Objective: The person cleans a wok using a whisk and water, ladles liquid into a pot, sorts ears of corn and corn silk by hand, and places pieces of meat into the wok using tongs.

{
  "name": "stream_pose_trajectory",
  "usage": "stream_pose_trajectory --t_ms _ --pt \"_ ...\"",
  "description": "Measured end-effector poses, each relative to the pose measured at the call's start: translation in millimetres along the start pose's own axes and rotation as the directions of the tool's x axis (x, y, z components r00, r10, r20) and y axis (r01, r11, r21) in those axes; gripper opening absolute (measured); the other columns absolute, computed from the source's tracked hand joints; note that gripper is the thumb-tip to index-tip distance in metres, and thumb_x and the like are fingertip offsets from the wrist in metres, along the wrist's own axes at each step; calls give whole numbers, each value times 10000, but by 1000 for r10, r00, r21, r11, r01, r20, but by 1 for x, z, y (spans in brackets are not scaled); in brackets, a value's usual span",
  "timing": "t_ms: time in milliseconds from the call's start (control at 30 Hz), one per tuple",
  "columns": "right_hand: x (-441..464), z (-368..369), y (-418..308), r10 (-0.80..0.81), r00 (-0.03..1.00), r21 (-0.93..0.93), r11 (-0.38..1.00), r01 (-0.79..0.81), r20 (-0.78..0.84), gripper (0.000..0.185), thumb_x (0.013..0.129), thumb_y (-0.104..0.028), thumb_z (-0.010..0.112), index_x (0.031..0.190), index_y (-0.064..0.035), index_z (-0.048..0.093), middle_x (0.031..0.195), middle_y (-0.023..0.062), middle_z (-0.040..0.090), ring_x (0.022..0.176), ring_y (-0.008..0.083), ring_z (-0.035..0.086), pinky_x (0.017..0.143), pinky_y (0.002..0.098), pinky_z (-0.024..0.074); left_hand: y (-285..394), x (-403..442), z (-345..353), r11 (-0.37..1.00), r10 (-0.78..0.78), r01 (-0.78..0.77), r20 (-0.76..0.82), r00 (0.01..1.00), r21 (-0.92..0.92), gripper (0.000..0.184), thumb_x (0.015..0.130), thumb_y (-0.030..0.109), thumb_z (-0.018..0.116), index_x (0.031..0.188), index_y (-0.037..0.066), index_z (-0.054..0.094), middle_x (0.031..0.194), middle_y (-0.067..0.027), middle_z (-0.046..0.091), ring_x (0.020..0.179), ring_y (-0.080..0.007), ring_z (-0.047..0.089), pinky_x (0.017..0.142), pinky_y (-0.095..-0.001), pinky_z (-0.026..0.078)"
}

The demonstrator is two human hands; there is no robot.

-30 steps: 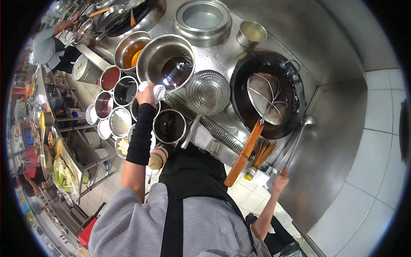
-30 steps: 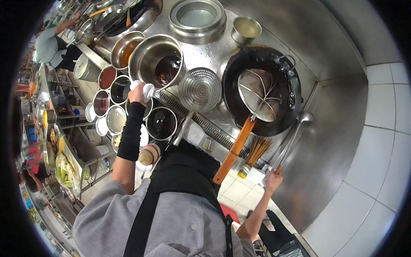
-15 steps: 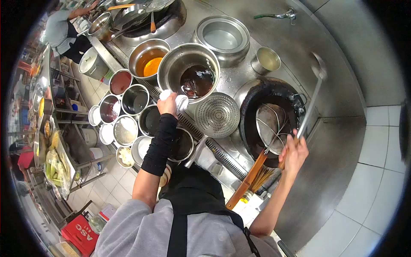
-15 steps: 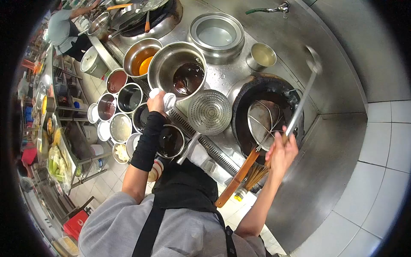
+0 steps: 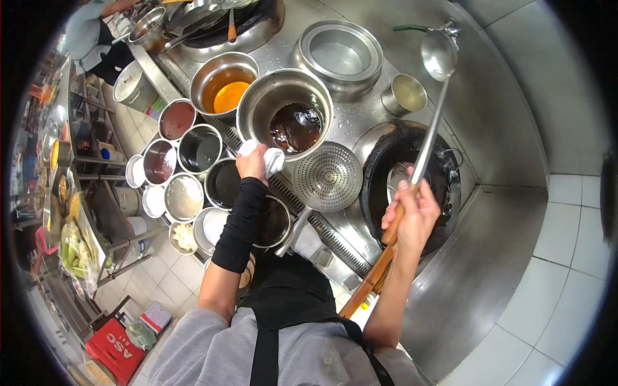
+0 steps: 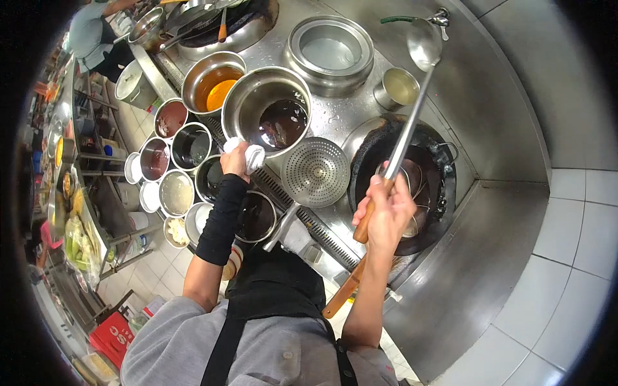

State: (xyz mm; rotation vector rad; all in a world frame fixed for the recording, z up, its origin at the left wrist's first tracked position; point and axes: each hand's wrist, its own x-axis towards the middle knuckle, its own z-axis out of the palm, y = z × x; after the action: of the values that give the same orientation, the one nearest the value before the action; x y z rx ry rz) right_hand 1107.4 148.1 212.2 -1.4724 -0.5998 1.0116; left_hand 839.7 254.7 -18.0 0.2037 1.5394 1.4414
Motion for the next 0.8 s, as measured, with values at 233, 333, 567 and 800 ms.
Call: stream_pose_trajectory --t_ms 233,333,567,800 --pt "118 41 45 40 981 -365 931 32 189 169 940 -80 644 1051 46 626 726 60 570 408 130 508 344 305 413 -24 25 8 993 0 8 -61 998 119 506 709 115 782 1118 -116 592 995 -165 713 845 -244 689 805 -359 542" --pt "175 80 65 -19 993 -489 869 74 117 157 910 -99 615 893 57 613 577 72 568 381 182 512 365 350 431 -51 53 6 964 34 -9 -87 996 266 732 660 236 837 1209 -139 531 1139 -245 692 1047 -320 674 978 -364 498" --pt "230 93 84 446 772 387 682 -621 453 181 984 -77 591 996 97 545 758 101 563 521 120 489 427 236 432 -48 50 38 829 209 -52 -221 953 558 655 642 268 835 1072 -174 615 1043 -297 713 1027 -363 701 933 -388 515" --pt "159 50 64 312 642 573 291 -766 700 294 1016 -73 550 1159 180 505 787 96 538 518 103 452 423 211 432 -30 41 56 803 107 8 -157 982 596 832 653 300 835 1215 -181 453 1138 -382 646 1131 -455 643 1029 -408 480"
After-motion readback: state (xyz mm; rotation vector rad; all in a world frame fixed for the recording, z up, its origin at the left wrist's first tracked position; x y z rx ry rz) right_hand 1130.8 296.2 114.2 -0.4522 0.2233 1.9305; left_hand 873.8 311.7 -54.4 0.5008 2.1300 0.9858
